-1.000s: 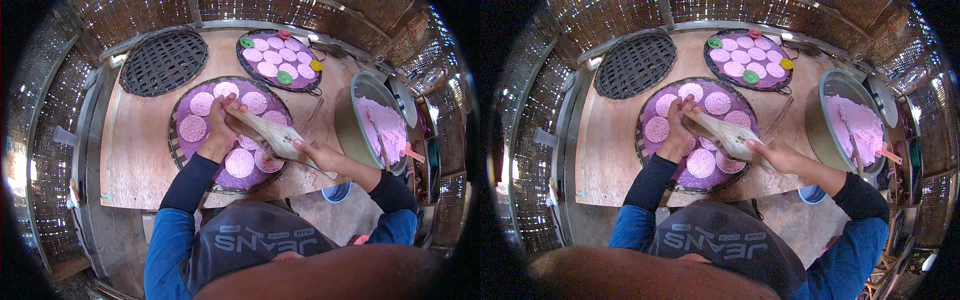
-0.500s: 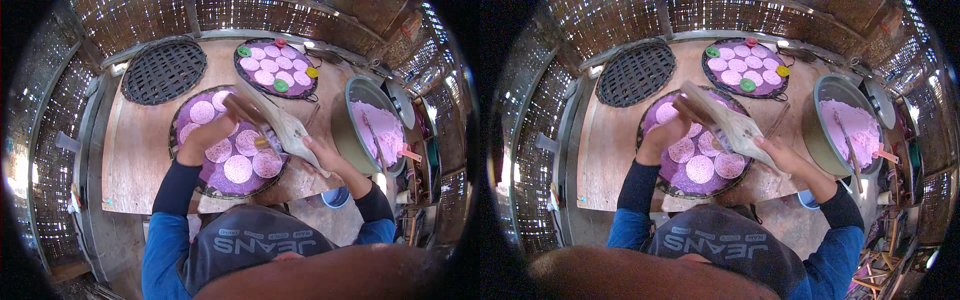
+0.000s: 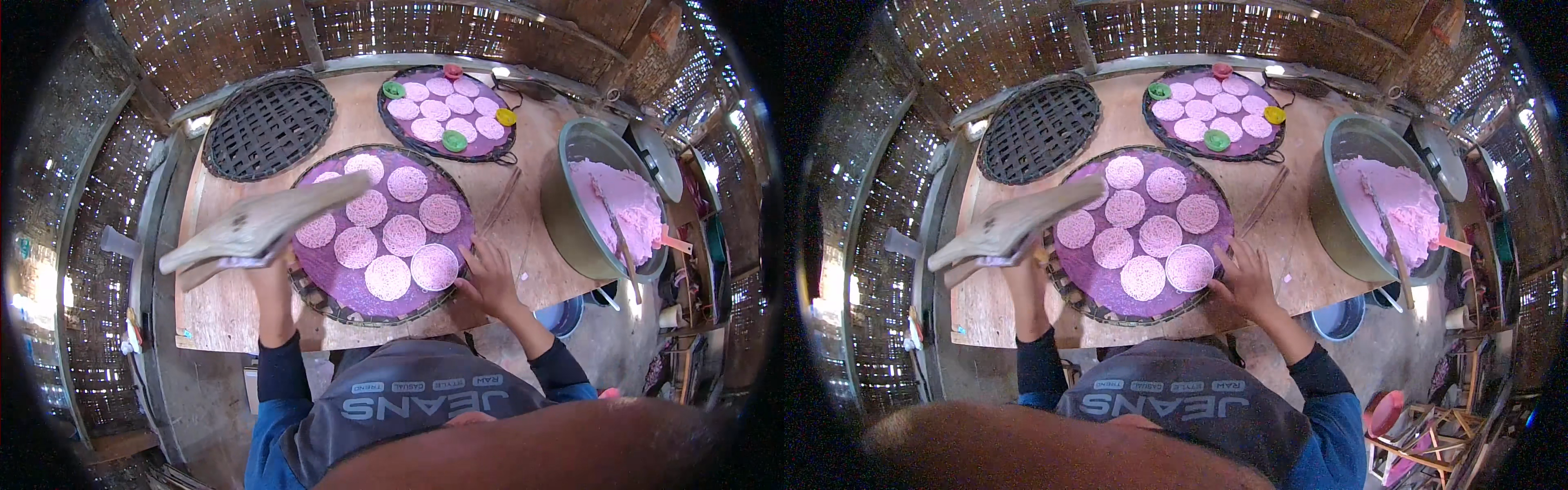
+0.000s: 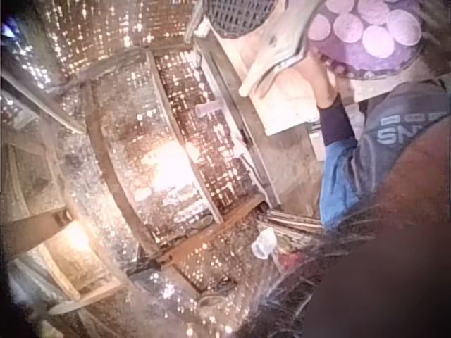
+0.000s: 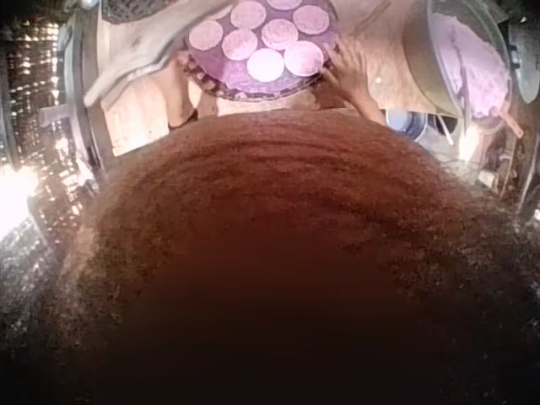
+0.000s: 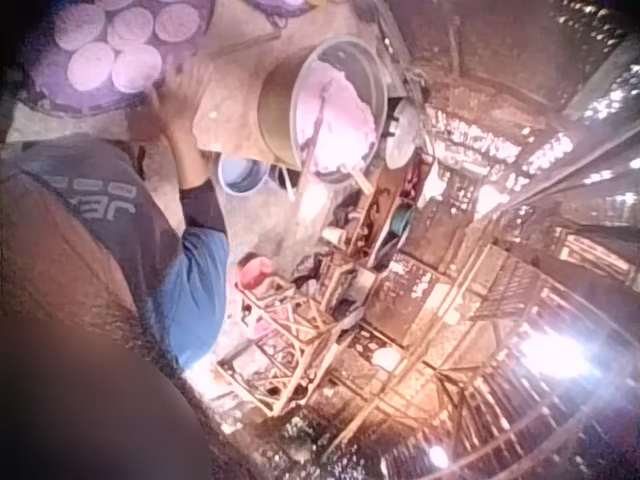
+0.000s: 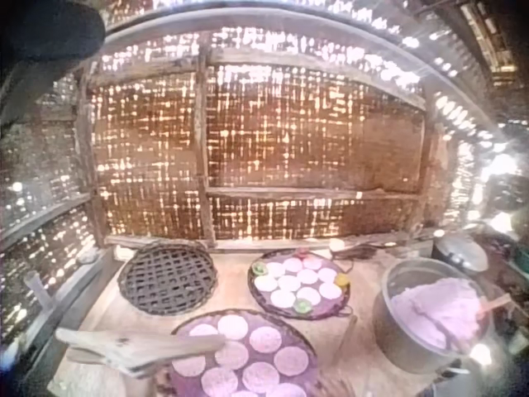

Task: The person scoops pink batter into a wooden mold, presses it, and releases round cakes onto a woven tray. They repeat this process multiple times, arranging the finished cakes on the tray.

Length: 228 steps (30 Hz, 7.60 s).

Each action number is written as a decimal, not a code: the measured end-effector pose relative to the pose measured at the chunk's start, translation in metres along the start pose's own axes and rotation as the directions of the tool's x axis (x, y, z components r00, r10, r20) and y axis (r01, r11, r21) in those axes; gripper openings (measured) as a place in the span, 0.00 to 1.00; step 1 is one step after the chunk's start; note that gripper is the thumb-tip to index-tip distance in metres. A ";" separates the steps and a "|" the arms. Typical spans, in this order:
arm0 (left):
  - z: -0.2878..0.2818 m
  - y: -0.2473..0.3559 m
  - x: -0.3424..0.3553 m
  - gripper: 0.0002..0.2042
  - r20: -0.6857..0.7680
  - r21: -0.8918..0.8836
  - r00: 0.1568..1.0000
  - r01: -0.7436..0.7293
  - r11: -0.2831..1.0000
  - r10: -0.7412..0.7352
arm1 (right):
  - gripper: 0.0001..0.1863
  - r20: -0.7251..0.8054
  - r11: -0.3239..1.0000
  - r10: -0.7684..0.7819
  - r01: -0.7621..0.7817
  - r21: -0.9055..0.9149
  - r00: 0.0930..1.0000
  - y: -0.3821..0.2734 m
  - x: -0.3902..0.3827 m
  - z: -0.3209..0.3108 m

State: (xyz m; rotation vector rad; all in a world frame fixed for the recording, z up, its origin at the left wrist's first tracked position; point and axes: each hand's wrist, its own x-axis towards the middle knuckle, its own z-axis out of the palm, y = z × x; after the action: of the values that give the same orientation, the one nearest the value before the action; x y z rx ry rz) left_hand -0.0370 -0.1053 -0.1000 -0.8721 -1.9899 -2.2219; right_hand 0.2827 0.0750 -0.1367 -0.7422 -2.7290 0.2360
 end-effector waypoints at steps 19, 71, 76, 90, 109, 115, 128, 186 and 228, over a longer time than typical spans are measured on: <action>-0.073 0.006 -0.015 0.14 -0.310 0.036 0.930 0.219 0.975 -0.198 | 0.56 0.008 0.989 -0.074 0.072 0.131 0.997 -0.014 0.018 0.009; -0.032 -0.043 -0.102 0.26 0.010 0.819 0.953 0.166 0.549 -0.302 | 0.11 -0.114 0.685 0.354 -0.175 0.708 0.928 0.105 0.151 0.088; -0.032 -0.046 -0.077 0.21 -0.076 0.340 0.935 0.351 0.872 -0.347 | 0.12 -0.095 0.454 0.461 -0.143 0.879 0.882 0.084 0.141 0.074; 0.242 -0.076 0.207 0.24 0.739 -0.026 0.519 0.659 0.752 -0.430 | 0.10 -0.115 0.049 0.881 0.154 0.987 0.459 0.233 0.185 0.001; 0.354 -0.173 0.257 0.33 0.604 0.223 0.475 0.670 0.708 -0.640 | 0.11 -0.238 0.345 0.925 -0.390 0.854 0.297 0.289 0.233 0.069; 0.267 -0.098 0.192 0.27 0.432 0.616 0.899 -0.231 0.753 -0.077 | 0.17 -0.545 0.774 0.627 -0.363 0.519 0.557 0.247 0.185 0.057; -0.044 -0.030 -0.080 0.27 0.277 0.819 0.961 -0.234 0.524 -0.004 | 0.11 -0.123 0.817 0.105 -0.015 0.576 0.987 -0.031 0.017 0.045; -0.642 0.231 -0.408 0.36 -0.891 0.394 0.451 0.818 -0.420 0.043 | 0.04 -0.179 0.086 -0.894 0.550 0.831 0.410 -0.408 -0.063 0.079; 0.052 -0.039 -0.085 0.37 0.555 0.636 0.831 -0.452 0.626 0.036 | 0.13 -0.228 0.749 0.304 -0.084 0.657 0.925 0.106 0.261 -0.013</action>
State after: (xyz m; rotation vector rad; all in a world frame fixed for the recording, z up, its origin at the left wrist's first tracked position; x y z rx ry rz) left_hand 0.0392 -0.0790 -0.1702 -1.5301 -2.4437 -0.8529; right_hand 0.1225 0.3014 -0.0858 -0.7699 -2.0390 0.9508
